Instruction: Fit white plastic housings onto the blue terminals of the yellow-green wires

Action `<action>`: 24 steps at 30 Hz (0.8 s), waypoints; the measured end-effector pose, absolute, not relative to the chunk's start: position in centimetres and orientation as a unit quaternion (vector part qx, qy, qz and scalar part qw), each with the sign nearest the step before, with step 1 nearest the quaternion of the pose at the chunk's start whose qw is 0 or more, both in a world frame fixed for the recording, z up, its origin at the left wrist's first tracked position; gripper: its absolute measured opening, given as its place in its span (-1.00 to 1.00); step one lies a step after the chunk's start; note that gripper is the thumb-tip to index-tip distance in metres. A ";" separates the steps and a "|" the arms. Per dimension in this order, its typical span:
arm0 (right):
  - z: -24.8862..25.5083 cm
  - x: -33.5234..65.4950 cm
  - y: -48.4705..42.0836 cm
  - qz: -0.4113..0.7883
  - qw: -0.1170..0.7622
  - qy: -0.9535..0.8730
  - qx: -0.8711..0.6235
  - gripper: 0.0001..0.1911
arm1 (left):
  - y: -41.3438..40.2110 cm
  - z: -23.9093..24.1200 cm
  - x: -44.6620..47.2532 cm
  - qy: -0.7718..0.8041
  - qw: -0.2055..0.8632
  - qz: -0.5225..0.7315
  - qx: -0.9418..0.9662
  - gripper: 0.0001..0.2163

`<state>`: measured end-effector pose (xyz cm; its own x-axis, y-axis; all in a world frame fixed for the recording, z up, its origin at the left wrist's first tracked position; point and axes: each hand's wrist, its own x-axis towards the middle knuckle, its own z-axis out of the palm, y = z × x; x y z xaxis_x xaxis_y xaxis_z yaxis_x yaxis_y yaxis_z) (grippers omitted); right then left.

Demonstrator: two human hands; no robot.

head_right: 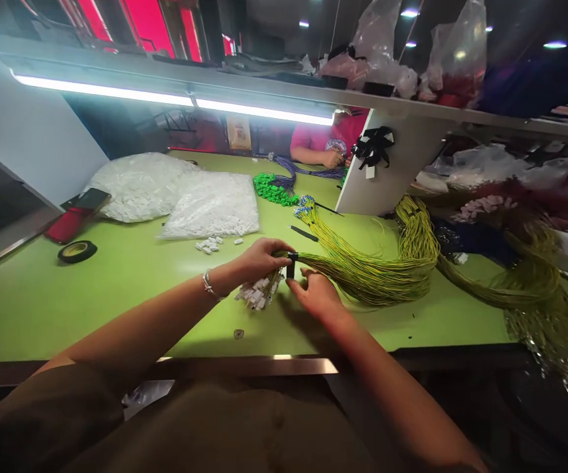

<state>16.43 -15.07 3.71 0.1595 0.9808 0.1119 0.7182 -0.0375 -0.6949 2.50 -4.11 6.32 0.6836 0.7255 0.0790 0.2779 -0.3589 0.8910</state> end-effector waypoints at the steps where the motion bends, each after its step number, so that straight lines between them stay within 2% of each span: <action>1: 3.1 16.4 -14.5 0.235 0.356 -0.605 -0.672 -0.60 | -4.2 6.6 2.6 0.317 0.501 0.230 0.771 -0.77; 4: 1.8 16.4 -13.1 0.270 0.440 -0.583 -0.627 -0.63 | -4.5 7.3 2.5 0.310 0.576 0.209 0.727 -0.77; 9: 2.1 15.8 -14.6 0.280 0.410 -0.601 -0.627 -0.71 | -4.1 7.2 1.5 0.285 0.586 0.178 0.737 -0.60; 11: 3.6 15.1 -16.1 0.252 0.389 -0.646 -0.606 -0.76 | -4.1 6.9 1.1 0.284 0.539 0.210 0.765 -0.63; 14: 6.9 14.4 -16.8 0.230 0.380 -0.716 -0.539 -0.71 | -4.3 6.2 1.0 0.287 0.392 0.273 0.830 -0.79; 16: 9.0 14.6 -15.4 0.245 0.418 -0.702 -0.522 -0.71 | -4.6 5.7 0.9 0.290 0.296 0.305 0.857 -0.84; 18: 10.1 15.7 -12.7 0.289 0.468 -0.626 -0.553 -0.63 | -5.2 5.1 0.9 0.286 0.235 0.325 0.870 -0.87; 20: 10.1 16.9 -9.8 0.346 0.421 -0.584 -0.602 -0.53 | -5.7 4.6 0.8 0.272 0.195 0.339 0.879 -0.88; 22: 9.4 17.8 -8.0 0.357 0.324 -0.590 -0.648 -0.51 | -6.0 4.2 0.7 0.251 0.177 0.337 0.890 -0.82; 24: 8.5 18.0 -8.2 0.216 0.320 -0.615 -0.688 -0.53 | -6.1 4.1 0.7 0.236 0.178 0.321 0.900 -0.76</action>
